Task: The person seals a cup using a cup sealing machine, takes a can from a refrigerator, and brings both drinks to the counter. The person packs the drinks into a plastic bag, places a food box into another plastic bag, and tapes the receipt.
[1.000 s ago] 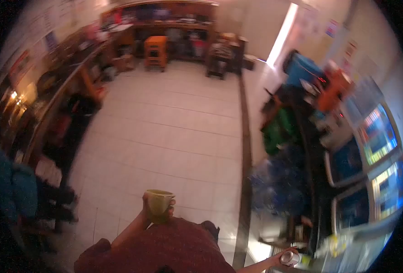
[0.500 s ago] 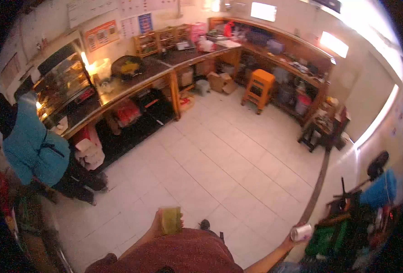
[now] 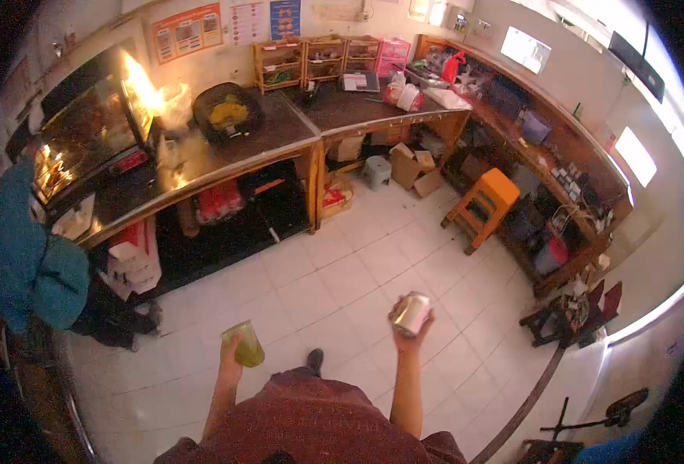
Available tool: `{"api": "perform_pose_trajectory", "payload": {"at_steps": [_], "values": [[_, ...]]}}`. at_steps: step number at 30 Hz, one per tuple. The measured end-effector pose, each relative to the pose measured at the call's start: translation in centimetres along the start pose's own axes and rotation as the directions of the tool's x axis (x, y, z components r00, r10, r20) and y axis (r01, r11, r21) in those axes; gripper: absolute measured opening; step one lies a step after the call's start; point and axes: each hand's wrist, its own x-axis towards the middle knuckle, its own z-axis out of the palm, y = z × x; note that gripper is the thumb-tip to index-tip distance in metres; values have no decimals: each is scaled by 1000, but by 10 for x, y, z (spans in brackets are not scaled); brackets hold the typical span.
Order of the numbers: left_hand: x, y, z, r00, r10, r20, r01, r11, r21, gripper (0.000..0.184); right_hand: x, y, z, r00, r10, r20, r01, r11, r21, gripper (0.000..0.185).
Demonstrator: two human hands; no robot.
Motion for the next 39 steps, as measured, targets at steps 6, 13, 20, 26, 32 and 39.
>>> {"api": "perform_pose_trajectory", "payload": {"at_steps": [6,13,20,26,32,39], "values": [[174,8,174,988,11,153,-61,945,323,53,107,-12,-17,989,132,-71,-134,991,-17,70],[378,-20,367,890,296,346,-446,717,536,67,297,-79,-75,980,59,-192,-84,988,-129,62],[536,-42,503,904,340,259,-427,746,511,70,519,-152,-52,975,150,-163,-188,950,-250,63],[684,-56,602,837,502,218,-535,669,515,72,686,-159,-24,975,216,-49,-221,932,-286,69],[857,-53,719,813,566,137,-562,702,438,76,837,-163,-46,962,262,-72,-272,928,-253,75],[1011,-75,785,771,595,225,-620,625,473,84,958,-181,-15,937,238,-254,-318,883,-346,70]]}}
